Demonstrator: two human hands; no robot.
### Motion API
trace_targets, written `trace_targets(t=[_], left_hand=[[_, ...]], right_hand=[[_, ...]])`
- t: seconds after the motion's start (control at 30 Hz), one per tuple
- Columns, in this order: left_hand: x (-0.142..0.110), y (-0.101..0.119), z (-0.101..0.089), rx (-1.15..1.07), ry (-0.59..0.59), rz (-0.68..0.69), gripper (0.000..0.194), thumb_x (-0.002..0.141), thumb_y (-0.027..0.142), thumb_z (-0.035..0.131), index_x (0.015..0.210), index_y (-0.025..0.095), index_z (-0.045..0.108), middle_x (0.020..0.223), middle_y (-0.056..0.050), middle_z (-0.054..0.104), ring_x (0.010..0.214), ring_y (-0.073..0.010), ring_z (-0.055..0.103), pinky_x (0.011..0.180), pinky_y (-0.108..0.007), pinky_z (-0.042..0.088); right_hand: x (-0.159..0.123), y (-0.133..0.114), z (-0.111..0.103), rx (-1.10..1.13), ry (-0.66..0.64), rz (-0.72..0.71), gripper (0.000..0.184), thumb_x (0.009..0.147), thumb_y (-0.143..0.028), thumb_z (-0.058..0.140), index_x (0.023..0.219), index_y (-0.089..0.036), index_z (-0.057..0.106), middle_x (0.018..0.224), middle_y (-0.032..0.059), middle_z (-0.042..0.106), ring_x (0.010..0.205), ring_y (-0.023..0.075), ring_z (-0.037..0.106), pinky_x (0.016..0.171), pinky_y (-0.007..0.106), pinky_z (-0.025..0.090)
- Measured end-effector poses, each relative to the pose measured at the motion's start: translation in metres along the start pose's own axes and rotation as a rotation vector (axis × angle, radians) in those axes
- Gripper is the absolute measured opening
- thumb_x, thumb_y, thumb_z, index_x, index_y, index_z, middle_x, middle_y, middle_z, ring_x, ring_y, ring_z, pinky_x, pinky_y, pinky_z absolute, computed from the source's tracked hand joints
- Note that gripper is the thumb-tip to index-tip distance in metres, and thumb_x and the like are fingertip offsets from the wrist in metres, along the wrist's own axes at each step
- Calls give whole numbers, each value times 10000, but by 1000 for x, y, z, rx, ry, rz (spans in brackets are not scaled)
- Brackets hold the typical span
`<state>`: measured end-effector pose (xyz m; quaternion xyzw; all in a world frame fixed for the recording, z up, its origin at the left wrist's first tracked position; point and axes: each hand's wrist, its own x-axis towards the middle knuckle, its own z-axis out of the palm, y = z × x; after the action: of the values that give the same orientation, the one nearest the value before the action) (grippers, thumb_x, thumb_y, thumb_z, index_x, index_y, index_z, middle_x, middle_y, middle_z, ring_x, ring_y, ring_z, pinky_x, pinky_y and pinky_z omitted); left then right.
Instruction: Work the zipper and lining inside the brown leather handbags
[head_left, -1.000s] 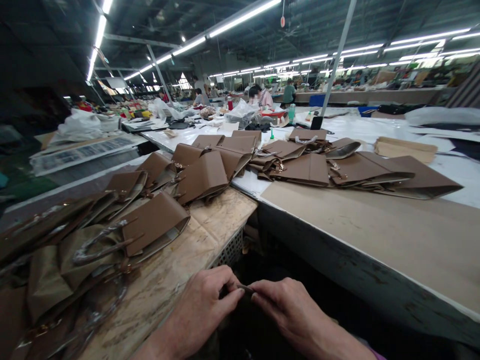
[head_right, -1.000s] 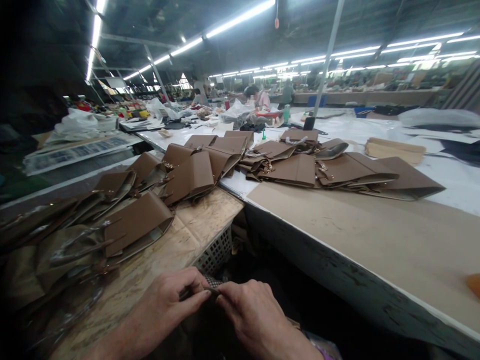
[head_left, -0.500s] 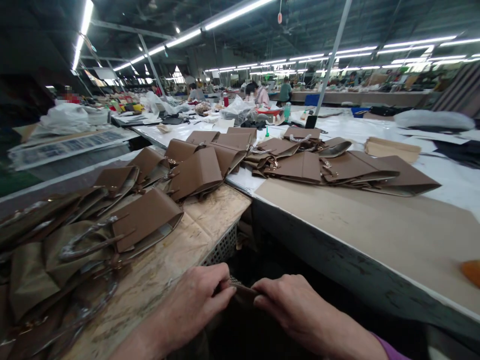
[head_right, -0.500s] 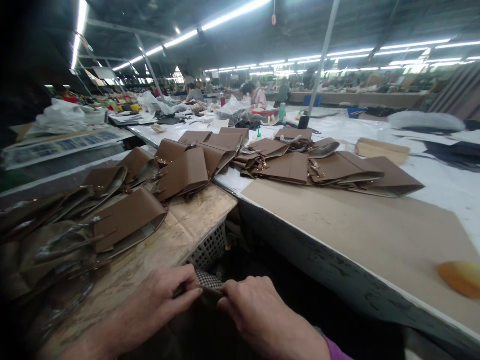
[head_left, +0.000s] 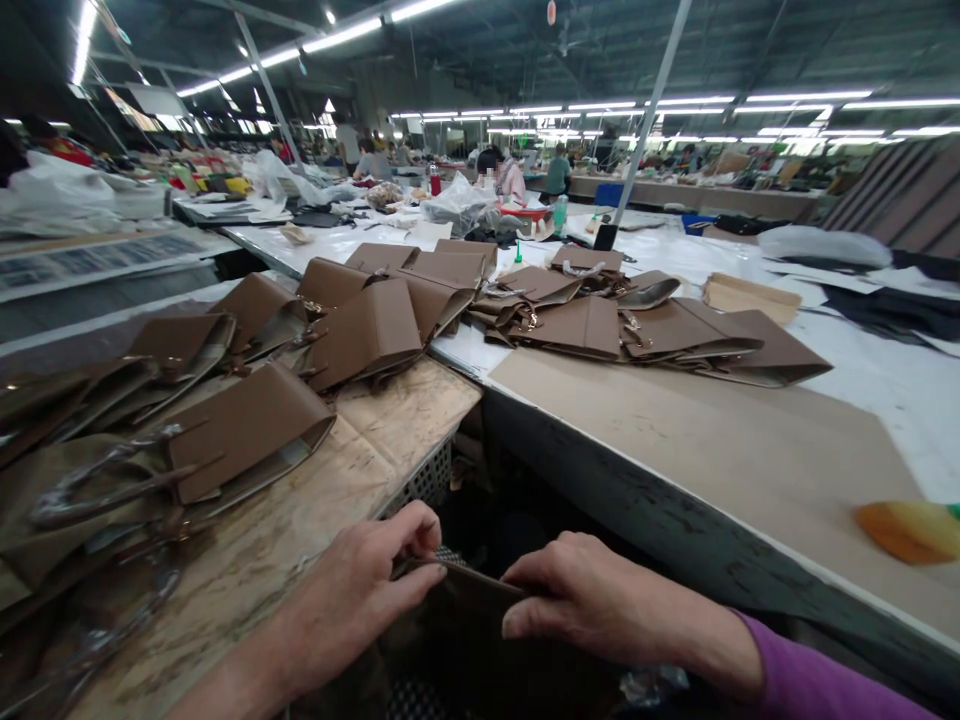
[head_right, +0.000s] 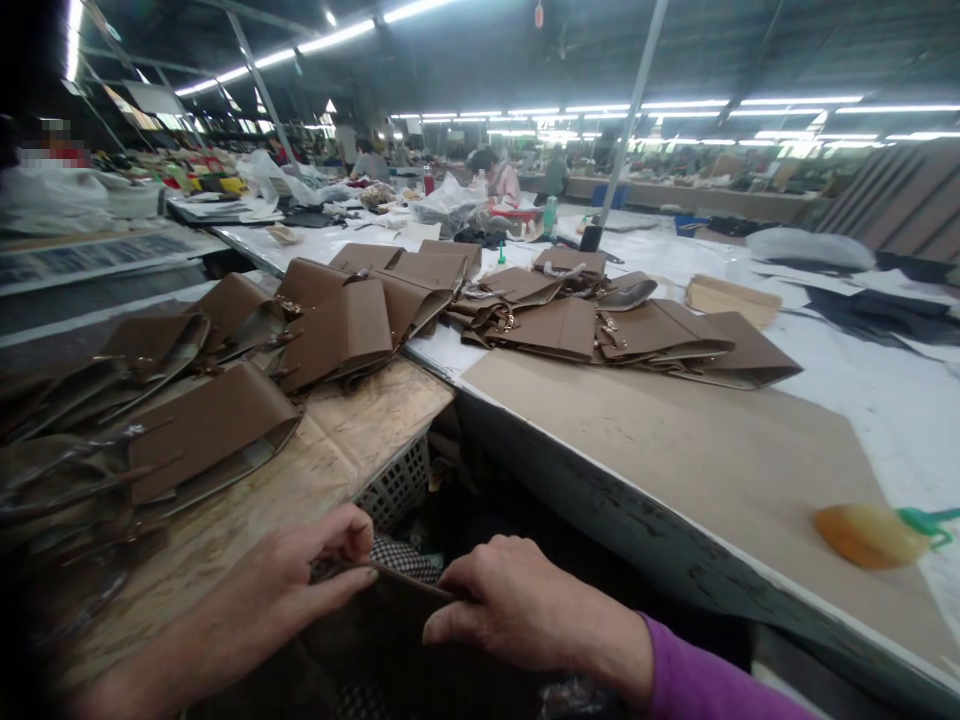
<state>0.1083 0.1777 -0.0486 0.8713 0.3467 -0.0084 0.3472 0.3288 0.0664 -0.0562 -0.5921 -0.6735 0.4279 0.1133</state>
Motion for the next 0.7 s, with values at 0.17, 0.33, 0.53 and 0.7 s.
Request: trace_targets(t=[0.17,0.33,0.53,0.7], left_hand=[[3,-4,4,11,30,35,70,860,260,555,812,219,524,743,56,581,714,-143,544,630,-254,346],[4,-10,5,-38,10,20,81,855,260,565,800,220,521,730,63,577,711,-139,548,624,-248,346],[7,-14,4,-60,-32,-2,52,838,250,572,812,222,537,742,64,583,721,-140,553,622,-246,348],[8,-11,2,-91,-39,13,24,842,241,568,834,226,585,762,64,611,734,-136,573,643,-236,370]], right_hand=[[18,-6,1,-188,-36,-24,222,855,-343,604,830,-183,754,611,4,628,529,112,475,493,213,305],[27,1,4,-49,-92,8,123,785,-258,656,775,-163,734,565,-41,543,499,84,420,451,186,286],[30,8,17,62,-69,39,111,751,-246,680,736,-142,714,548,-54,505,490,73,419,433,171,286],[31,14,22,197,-42,64,92,734,-218,681,741,-133,716,550,-59,497,510,75,438,429,154,296]])
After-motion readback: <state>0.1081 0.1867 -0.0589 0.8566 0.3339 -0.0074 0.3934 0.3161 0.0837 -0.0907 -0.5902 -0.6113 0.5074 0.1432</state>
